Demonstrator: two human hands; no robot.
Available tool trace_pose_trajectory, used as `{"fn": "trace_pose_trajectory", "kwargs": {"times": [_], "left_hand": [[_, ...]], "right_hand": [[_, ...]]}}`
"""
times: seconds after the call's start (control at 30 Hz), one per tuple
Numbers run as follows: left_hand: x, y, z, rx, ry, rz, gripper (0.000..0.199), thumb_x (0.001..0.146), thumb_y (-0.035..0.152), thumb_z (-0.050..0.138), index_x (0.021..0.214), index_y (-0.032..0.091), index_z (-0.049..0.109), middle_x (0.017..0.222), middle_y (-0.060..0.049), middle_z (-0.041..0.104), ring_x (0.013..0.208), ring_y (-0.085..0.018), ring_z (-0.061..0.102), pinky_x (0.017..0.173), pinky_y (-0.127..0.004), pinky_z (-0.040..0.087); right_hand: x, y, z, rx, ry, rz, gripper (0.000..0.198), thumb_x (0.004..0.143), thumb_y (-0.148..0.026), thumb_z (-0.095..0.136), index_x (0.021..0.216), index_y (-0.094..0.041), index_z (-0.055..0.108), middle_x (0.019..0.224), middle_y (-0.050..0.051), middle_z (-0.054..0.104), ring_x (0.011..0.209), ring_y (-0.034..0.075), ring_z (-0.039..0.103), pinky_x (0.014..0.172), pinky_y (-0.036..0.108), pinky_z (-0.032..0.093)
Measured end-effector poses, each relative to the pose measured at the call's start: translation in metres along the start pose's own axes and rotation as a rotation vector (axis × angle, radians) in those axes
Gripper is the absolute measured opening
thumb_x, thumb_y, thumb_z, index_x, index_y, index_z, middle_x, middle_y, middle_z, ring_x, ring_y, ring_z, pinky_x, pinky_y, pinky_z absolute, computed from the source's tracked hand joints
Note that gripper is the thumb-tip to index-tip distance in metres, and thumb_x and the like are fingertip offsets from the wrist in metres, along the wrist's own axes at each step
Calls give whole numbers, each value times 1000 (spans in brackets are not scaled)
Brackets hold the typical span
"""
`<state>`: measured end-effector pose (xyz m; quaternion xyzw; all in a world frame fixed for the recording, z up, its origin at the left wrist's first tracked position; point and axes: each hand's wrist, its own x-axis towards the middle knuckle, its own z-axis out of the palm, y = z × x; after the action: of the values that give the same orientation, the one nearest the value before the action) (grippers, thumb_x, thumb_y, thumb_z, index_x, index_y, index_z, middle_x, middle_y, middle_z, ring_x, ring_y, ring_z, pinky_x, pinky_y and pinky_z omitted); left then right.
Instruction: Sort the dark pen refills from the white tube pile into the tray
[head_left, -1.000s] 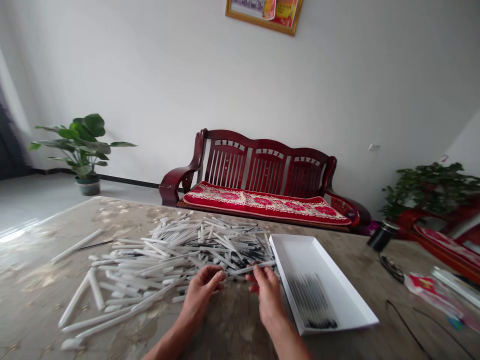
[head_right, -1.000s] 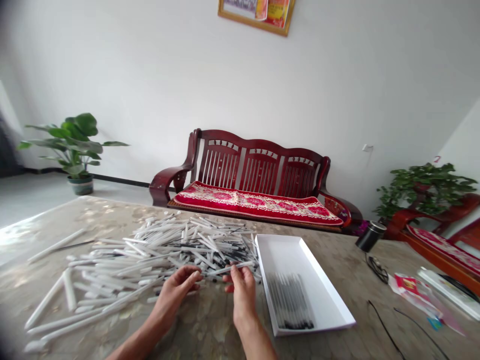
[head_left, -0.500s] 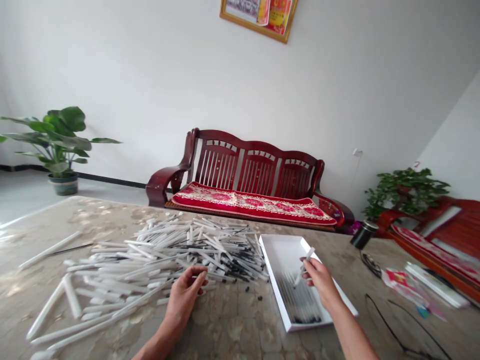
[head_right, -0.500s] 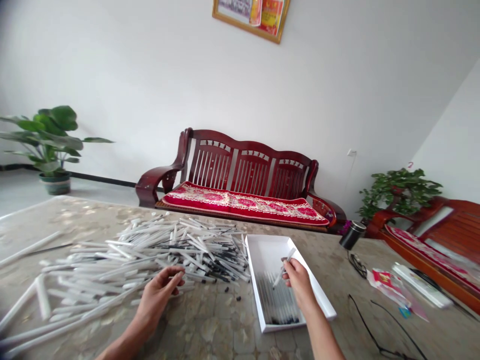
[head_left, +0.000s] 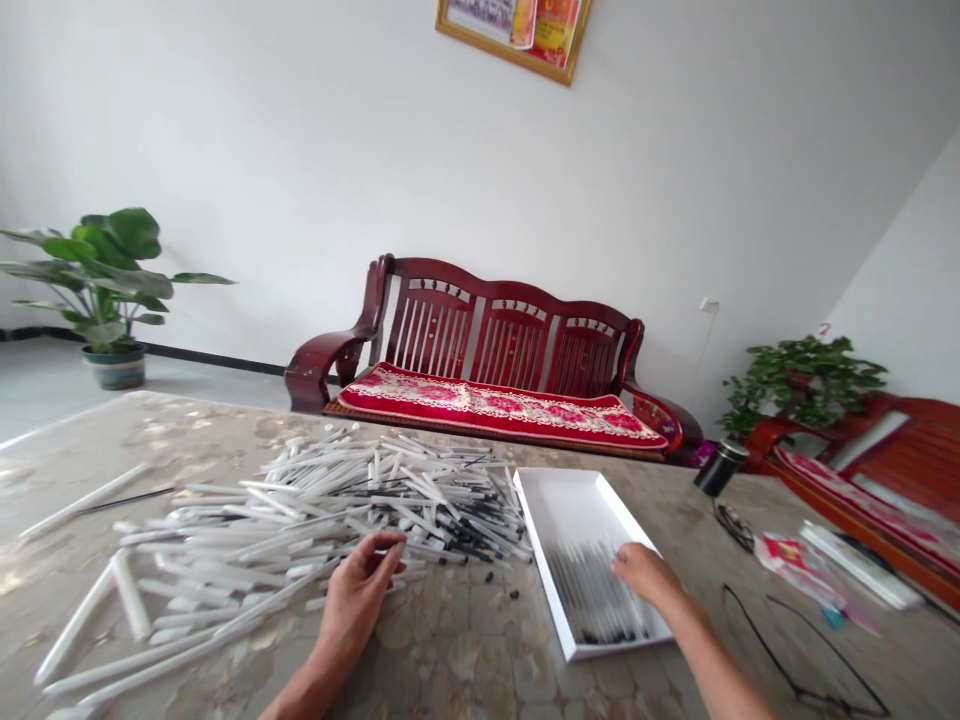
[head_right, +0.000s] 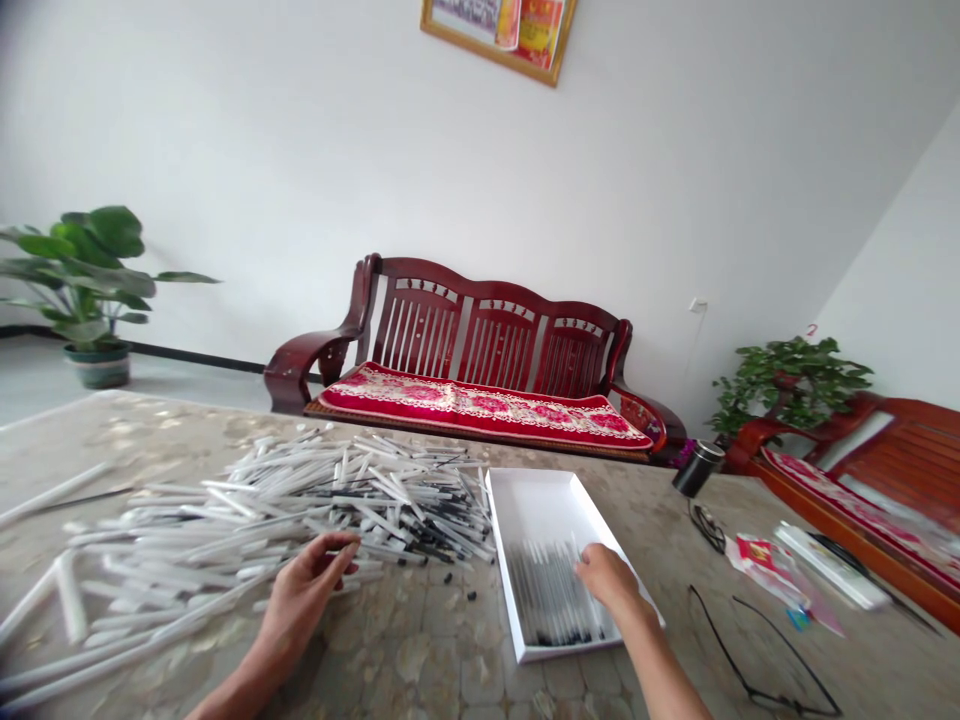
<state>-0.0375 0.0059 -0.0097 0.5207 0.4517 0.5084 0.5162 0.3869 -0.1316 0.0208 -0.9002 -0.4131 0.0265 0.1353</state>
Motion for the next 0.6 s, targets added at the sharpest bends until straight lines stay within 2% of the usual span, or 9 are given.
{"fn": "trace_pose_trajectory", "kwargs": {"times": [0.13, 0.3, 0.47, 0.6], "left_hand": [[1, -2, -1, -4, 8, 3, 55, 60, 69, 74, 84, 20, 70, 60, -1, 69, 62, -21, 66, 53, -25, 46], [4, -2, -4, -9, 46, 29, 55, 63, 67, 73, 89, 19, 70, 59, -1, 68, 60, -19, 64, 53, -25, 46], [6, 5, -8, -63, 146, 35, 52, 63, 64, 74, 88, 19, 68, 58, 0, 66, 60, -19, 63, 52, -25, 46], [8, 9, -10, -133, 225, 44, 51, 62, 62, 75, 86, 18, 68, 58, 1, 64, 57, -18, 62, 49, -24, 44]], "right_hand": [[-1, 1, 4, -74, -55, -44, 10, 71, -28, 68, 64, -21, 66, 69, 4, 68, 70, 18, 61, 60, 25, 29], [-4, 0, 3, -144, -95, -58, 12, 77, -31, 64, 75, -20, 69, 80, 7, 72, 80, 21, 65, 63, 25, 33], [-8, -5, 2, -185, -116, -64, 15, 82, -30, 59, 86, -20, 69, 90, 10, 75, 86, 22, 68, 65, 25, 36], [-9, -1, 6, -204, -136, -105, 17, 85, -29, 53, 84, -21, 68, 88, 10, 75, 86, 24, 69, 67, 27, 39]]}}
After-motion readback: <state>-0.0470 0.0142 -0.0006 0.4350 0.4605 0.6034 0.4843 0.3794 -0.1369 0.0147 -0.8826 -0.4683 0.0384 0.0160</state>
